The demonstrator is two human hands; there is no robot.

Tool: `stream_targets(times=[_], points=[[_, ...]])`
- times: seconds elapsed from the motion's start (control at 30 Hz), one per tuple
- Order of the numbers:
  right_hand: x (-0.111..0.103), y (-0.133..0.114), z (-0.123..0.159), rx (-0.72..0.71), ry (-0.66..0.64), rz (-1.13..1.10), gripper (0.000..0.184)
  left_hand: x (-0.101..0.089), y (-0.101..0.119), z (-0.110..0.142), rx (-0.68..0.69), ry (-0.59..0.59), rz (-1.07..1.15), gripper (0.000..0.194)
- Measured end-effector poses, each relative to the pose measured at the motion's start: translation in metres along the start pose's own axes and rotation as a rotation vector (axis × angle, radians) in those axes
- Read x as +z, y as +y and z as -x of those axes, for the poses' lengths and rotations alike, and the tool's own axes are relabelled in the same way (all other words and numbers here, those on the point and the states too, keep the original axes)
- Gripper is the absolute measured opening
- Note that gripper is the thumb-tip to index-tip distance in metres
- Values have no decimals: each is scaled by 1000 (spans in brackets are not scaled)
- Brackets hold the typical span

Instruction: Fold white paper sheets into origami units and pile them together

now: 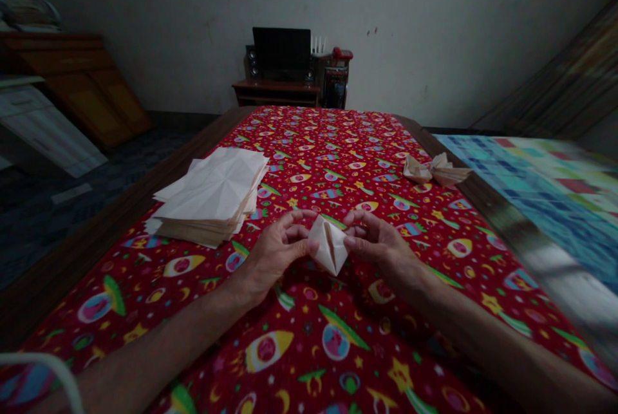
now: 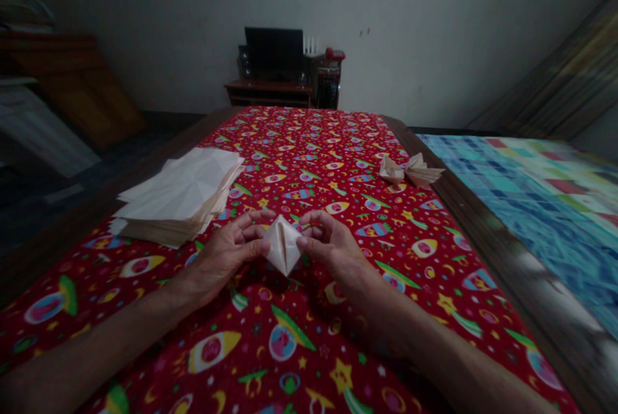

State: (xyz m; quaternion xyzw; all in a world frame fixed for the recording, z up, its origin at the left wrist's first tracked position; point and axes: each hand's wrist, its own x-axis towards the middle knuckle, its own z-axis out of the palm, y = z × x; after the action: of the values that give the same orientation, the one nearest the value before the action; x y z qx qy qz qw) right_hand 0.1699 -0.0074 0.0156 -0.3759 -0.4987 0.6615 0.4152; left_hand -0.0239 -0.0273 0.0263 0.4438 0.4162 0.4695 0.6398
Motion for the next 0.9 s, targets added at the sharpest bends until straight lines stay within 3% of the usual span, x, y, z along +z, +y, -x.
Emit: stream_targets(times=[0.43, 0.77, 0.9], points=[[9, -10, 5, -103, 16, 39, 35, -2, 1, 1, -52, -91, -54, 31], [17, -2, 8, -212, 36, 85, 27, 9, 0, 0, 17, -47, -101, 57], [19, 2, 10, -254, 6, 98, 23, 8, -6, -5, 123, 16, -207, 55]])
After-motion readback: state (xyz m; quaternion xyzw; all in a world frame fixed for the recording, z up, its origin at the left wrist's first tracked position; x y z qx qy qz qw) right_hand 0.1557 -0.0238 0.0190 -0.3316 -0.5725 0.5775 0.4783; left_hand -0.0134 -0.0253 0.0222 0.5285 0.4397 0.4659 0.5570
